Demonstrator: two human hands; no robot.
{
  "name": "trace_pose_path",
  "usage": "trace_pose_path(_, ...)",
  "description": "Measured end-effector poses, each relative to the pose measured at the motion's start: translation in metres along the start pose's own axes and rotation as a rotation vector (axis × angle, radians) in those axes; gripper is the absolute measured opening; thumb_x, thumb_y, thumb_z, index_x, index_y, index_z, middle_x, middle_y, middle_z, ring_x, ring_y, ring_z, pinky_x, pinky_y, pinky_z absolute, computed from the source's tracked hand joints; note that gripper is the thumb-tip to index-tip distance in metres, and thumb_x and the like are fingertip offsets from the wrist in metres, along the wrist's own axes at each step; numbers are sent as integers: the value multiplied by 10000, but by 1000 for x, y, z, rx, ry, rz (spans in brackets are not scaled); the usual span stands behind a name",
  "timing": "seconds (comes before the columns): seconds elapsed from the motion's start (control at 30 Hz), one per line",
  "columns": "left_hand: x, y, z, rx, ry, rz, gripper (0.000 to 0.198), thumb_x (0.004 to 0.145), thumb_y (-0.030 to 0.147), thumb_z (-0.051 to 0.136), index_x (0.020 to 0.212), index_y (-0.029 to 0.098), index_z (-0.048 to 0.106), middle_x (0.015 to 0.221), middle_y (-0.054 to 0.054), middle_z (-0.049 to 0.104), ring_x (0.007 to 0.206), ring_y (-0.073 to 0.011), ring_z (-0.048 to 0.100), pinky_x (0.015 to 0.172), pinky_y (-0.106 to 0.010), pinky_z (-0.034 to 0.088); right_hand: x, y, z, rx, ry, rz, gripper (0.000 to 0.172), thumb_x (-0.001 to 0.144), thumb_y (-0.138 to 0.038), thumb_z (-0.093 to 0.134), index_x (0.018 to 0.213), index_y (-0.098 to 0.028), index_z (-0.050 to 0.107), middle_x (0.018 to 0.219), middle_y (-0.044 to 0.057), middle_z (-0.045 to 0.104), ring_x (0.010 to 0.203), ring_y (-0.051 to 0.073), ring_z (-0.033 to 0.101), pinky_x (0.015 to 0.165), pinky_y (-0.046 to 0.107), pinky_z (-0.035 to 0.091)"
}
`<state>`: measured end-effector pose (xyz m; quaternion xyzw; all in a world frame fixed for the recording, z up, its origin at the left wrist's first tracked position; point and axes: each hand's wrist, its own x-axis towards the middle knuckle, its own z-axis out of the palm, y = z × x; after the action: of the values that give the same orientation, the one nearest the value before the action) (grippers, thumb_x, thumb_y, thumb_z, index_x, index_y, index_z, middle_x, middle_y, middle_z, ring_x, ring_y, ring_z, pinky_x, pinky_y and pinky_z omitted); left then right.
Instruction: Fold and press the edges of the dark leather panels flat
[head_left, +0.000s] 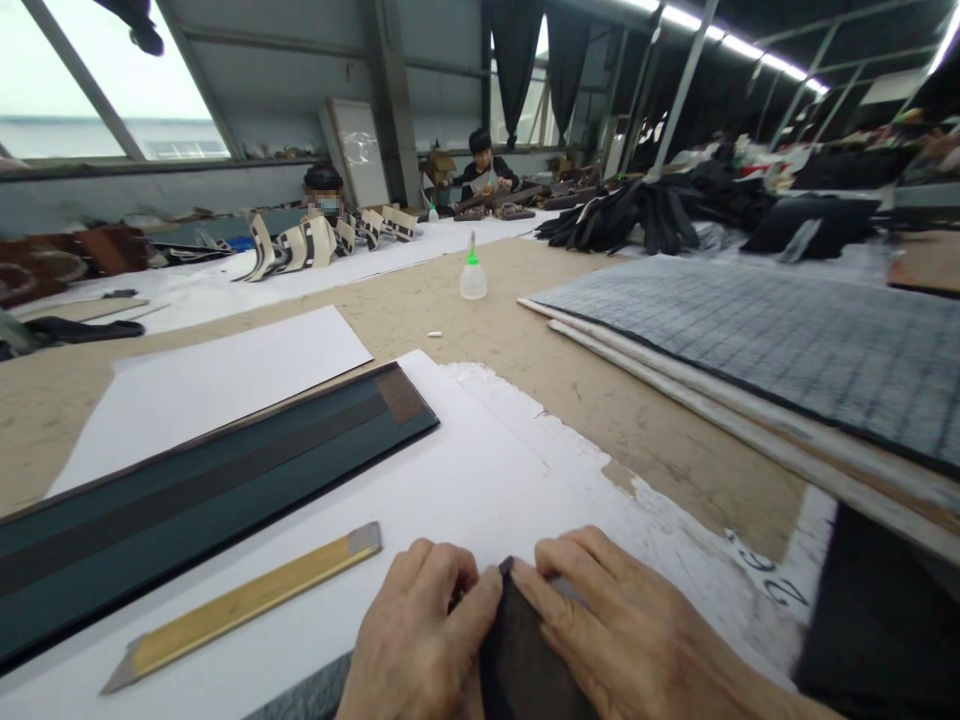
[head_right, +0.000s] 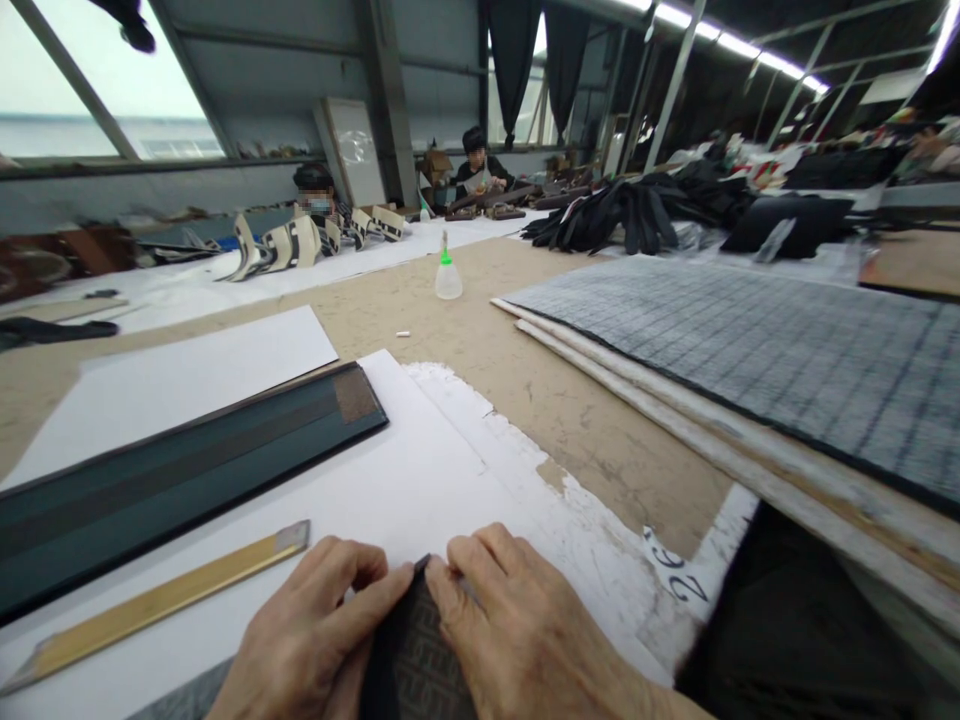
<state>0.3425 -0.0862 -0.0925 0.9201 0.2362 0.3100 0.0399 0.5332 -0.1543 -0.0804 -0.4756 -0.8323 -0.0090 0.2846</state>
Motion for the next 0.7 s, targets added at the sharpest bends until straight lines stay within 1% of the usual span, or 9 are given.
trace_pose_path(0.07, -1, 2, 1, 5, -14, 9, 283, 896, 68, 353, 1105, 157, 522, 842, -56, 505, 707, -168, 450, 567, -254, 407, 1, 0, -1, 2, 21, 3, 335, 838, -59, 381, 1098, -81, 591, 942, 124, 579, 848, 225, 500, 724, 369, 485)
trace_pose_path(0.17, -2, 3, 1, -1, -35, 9, 307, 895, 53, 350, 1150, 150, 492, 854, -56, 490, 721, -169, 444, 564, -250, 410, 2, 0, -5, 52, 18, 36, 308, 853, -41, 390, 1073, -111, 593, 927, 104, 573, 851, 202, 503, 736, 336, 483)
trace_pose_path(0.3, -2, 5, 0, 30, -83, 17, 353, 890, 36, 293, 1182, 118, 473, 882, -74, 481, 751, -190, 439, 602, -304, 431, 2, 1, -5, 109, 73, 38, 251, 852, -29, 390, 1016, -101, 565, 871, 95, 553, 818, 192, 494, 702, 328, 475)
trace_pose_path(0.37, -2, 6, 1, 60, -87, 19, 362, 887, 40, 270, 1170, 115, 483, 891, -76, 480, 756, -195, 439, 611, -322, 430, 1, 2, -3, 114, 101, 32, 233, 858, -27, 386, 1008, -97, 549, 853, 92, 547, 809, 191, 489, 690, 328, 470)
trace_pose_path(0.47, -2, 6, 7, 125, -38, 34, 377, 890, 56, 221, 1135, 116, 501, 875, -74, 481, 734, -196, 432, 589, -322, 410, -1, 3, 0, 93, 77, 29, 284, 865, -30, 368, 1081, -96, 540, 874, 98, 555, 811, 194, 494, 696, 336, 472)
trace_pose_path(0.6, -3, 4, 18, 143, 63, 82, 388, 904, 83, 174, 1086, 105, 516, 835, -76, 471, 682, -191, 407, 556, -322, 380, -3, 4, 1, -23, 32, -39, 400, 855, -91, 330, 1207, -75, 521, 979, 145, 562, 854, 232, 502, 733, 391, 479)
trace_pose_path(0.7, -3, 2, 20, 125, 55, 85, 397, 919, 102, 159, 1092, 104, 515, 833, -80, 475, 681, -193, 417, 554, -319, 395, -3, 1, 0, -84, 13, -25, 449, 814, -76, 327, 1210, -81, 537, 1001, 142, 573, 862, 247, 510, 732, 405, 480)
